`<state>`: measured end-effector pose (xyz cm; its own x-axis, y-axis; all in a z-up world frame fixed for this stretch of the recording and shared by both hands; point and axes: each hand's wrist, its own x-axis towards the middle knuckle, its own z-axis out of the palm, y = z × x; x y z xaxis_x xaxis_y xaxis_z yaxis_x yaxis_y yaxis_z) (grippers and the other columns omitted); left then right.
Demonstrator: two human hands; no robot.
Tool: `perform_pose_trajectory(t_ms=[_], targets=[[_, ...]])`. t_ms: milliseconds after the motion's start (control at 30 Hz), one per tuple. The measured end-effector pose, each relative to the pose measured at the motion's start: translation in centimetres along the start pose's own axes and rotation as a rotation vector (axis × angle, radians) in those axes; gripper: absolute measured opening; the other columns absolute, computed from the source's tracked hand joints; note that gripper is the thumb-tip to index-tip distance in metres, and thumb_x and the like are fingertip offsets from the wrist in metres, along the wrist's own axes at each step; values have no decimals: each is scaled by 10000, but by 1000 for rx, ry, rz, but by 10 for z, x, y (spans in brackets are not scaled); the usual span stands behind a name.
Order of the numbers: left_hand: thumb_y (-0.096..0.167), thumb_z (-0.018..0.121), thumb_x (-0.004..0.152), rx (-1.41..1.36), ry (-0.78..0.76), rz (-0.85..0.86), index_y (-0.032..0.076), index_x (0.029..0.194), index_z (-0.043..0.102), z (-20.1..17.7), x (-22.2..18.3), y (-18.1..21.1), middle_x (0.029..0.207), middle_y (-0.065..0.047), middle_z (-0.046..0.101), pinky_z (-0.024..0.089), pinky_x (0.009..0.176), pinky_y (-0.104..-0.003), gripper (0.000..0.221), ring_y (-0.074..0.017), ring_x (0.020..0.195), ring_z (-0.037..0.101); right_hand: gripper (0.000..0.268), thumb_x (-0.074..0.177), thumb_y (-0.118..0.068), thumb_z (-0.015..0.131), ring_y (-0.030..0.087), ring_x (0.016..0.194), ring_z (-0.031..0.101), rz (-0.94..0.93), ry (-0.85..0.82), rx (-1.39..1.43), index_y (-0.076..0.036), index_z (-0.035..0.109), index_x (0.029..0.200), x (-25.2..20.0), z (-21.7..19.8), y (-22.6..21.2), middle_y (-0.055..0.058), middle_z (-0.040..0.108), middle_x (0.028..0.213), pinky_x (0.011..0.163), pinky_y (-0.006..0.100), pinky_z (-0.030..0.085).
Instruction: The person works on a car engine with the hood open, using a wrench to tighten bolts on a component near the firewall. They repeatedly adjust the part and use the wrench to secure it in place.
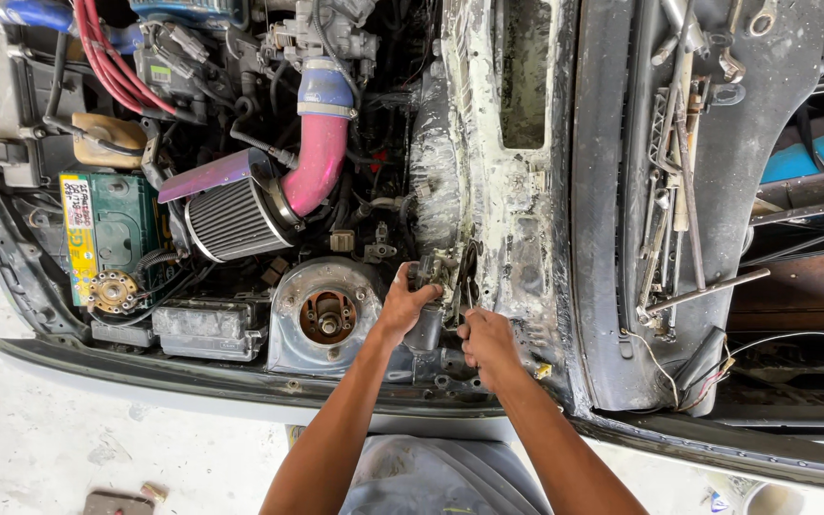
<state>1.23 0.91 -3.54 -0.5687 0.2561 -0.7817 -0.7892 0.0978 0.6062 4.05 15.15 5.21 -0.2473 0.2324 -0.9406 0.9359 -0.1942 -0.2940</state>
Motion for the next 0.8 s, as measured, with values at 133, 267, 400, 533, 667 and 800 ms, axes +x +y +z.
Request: perform_pose_trajectory(t_ms=[133, 267, 400, 533, 667, 800], targets=[[456, 706, 809, -53, -4, -6, 81, 1506, 283, -1, 3, -10, 1319, -293, 484, 368, 1023, -679, 898, -491, 1271, 453, 372, 1023, -176, 426, 96, 469, 404, 23, 1, 6, 60, 495, 1301, 7, -2, 4, 55, 516, 702, 364, 228, 324], [603, 724, 765, -42, 57, -51, 199, 1379, 462, 2, 4, 1, 1222, -199, 569, 413, 1005, -578, 780, -387, 1195, 545, 404, 1054, -256, 353, 63, 477, 320, 72, -53, 66, 47, 584, 1187, -7, 0, 3, -20, 422, 659, 392, 197, 262], [622, 744, 797, 7, 10, -111, 108, 1415, 411, -5, 20, -11, 1306, -240, 527, 390, 1045, -626, 871, -441, 1276, 473, 390, 1051, -330, 316, 43, 434, 246, 148, -62, 129, -59, 575, 944, 0, 1, 12, -85, 240, 603, 369, 182, 212], [637, 781, 723, -2, -18, -219, 36, 1545, 181, -8, 15, 19, 1480, -316, 333, 306, 1101, -685, 1182, -503, 1376, 320, 336, 1026, -316, 383, 57, 411, 246, 188, -79, 191, -89, 544, 836, 6, 1, 13, -102, 219, 570, 359, 209, 207], [758, 777, 651, 72, -32, -279, -20, 1514, 227, -9, 15, 44, 1468, -333, 314, 298, 1069, -720, 1286, -515, 1372, 305, 361, 1046, -331, 468, 54, 399, 202, -27, -58, -27, -125, 491, 751, 5, 2, 24, -73, 219, 535, 362, 216, 197], [755, 780, 633, 140, 38, -236, -28, 1417, 409, -4, 28, 27, 1318, -312, 506, 432, 996, -656, 1168, -474, 1261, 488, 326, 1031, -280, 576, 94, 351, 219, -96, -60, -118, -122, 539, 748, 0, 4, 26, -56, 263, 480, 357, 256, 238]])
